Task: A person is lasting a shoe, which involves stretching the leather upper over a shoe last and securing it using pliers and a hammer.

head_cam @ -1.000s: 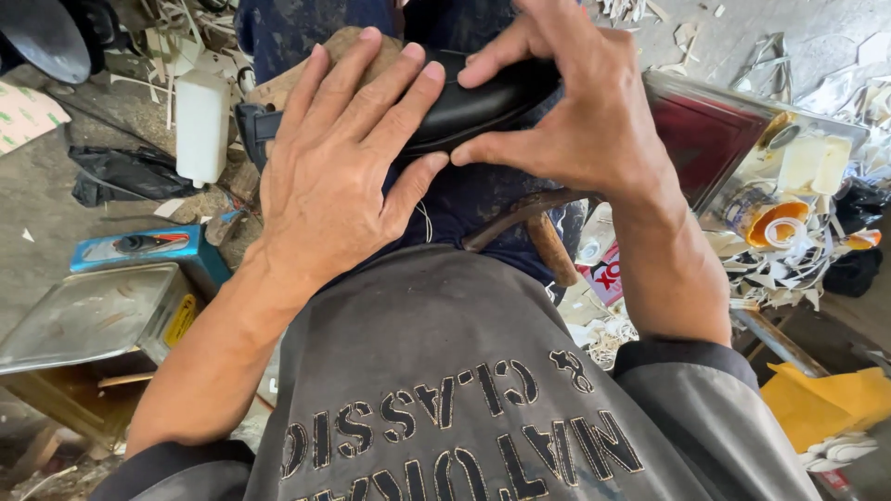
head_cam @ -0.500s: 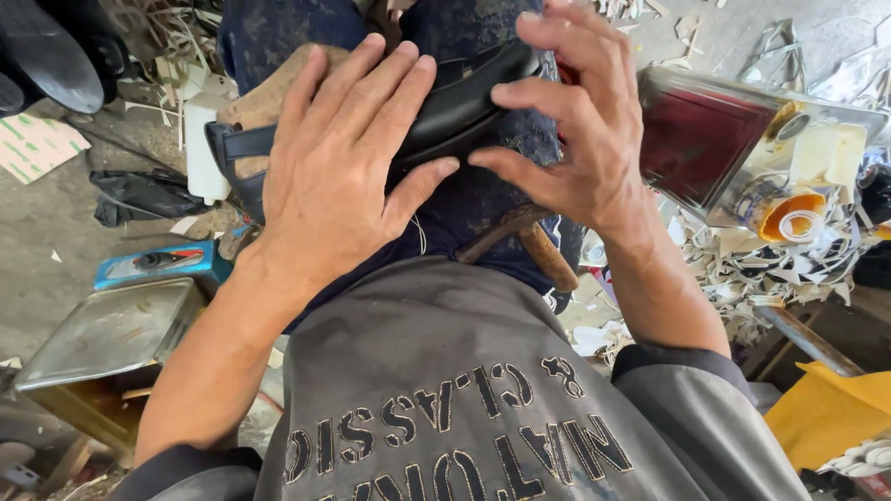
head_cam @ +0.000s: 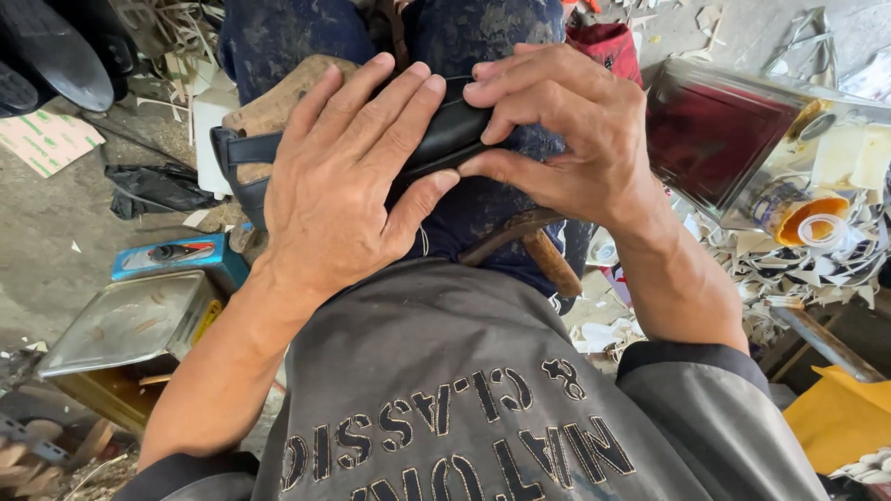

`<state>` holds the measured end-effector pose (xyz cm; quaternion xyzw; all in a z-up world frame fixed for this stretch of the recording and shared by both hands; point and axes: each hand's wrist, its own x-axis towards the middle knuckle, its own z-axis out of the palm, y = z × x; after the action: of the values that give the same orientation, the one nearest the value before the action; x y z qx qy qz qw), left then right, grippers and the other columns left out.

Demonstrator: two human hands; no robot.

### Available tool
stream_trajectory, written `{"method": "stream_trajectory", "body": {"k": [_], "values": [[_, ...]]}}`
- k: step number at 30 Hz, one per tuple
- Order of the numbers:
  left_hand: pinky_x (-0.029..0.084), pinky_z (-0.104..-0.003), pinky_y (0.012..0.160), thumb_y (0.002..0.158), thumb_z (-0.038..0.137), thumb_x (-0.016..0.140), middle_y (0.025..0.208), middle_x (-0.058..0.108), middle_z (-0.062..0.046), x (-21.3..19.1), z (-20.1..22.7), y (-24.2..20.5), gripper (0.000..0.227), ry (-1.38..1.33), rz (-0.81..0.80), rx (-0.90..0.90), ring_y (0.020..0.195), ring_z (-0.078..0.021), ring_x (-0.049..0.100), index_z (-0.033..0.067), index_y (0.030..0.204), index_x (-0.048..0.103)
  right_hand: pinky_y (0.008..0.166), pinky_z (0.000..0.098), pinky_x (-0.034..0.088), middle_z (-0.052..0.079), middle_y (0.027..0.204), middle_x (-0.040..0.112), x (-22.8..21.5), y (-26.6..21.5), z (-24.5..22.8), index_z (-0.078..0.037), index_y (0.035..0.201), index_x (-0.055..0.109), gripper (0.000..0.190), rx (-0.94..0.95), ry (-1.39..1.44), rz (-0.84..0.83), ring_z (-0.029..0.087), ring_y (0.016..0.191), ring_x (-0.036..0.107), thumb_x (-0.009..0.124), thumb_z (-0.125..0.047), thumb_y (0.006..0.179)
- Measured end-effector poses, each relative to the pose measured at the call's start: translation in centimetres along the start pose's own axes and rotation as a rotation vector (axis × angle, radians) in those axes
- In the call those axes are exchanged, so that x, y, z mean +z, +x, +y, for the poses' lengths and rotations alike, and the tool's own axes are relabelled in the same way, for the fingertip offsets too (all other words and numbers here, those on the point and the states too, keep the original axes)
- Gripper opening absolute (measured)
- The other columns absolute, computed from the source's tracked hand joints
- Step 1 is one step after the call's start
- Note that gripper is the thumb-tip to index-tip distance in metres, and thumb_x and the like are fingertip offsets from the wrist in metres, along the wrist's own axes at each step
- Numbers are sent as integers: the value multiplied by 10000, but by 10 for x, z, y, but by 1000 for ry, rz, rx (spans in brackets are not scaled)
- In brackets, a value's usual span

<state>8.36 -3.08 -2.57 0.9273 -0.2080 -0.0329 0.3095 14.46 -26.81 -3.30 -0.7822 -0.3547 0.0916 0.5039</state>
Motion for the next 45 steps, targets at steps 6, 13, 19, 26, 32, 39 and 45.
{"method": "stream_trajectory", "body": {"k": [6,13,19,26,32,39,45], "values": [[427,-525,1167,1127,376,570,1478,632,-157,0,3,-3,502,-6,-29,-12,1397,-379,575,-3,1454,612,1064,501,584,178,1110,732,-2,2,-4,10,977,609,368,77,47,-9,378,1128,730,923,-173,916],[439,-497,1127,1116,376,547,1446,663,-155,0,7,-5,493,7,-5,-4,1370,-376,608,2,1422,643,1069,347,568,137,1100,764,-8,4,-16,3,1359,496,738,274,81,-52,264,1126,788,1039,-163,887],[406,-474,1145,1069,371,606,1465,650,-138,-3,8,1,528,58,-31,-16,1389,-357,580,11,1456,599,1186,488,567,157,1181,742,2,-7,-3,13,1411,487,602,127,80,4,294,1172,751,873,-222,1014],[429,-460,1090,1057,357,645,1483,640,-89,-4,7,7,532,85,-57,1,1377,-322,588,28,1472,590,1129,594,491,224,1229,686,9,-13,6,13,1074,672,209,-151,-110,44,472,1198,692,770,-168,1040],[410,-480,1094,1007,333,733,1489,625,-92,-4,5,8,567,79,-87,7,1375,-338,578,9,1450,589,1127,604,480,163,1261,689,6,-5,-2,-33,1030,616,228,-72,-117,-36,392,1256,660,678,-248,1074],[416,-467,1093,1057,341,653,1481,633,-98,-2,5,4,521,109,-93,22,1373,-326,570,9,1455,605,996,438,481,150,1134,744,1,4,-5,-44,938,551,400,54,94,-19,341,1115,746,922,-194,932],[444,-457,1052,1150,433,360,1430,660,-121,-1,8,2,587,136,-38,53,1324,-339,600,-27,1399,626,1065,312,462,39,1111,770,-9,13,-1,-11,1479,507,883,266,135,-171,164,1120,737,1037,-330,850]]}}
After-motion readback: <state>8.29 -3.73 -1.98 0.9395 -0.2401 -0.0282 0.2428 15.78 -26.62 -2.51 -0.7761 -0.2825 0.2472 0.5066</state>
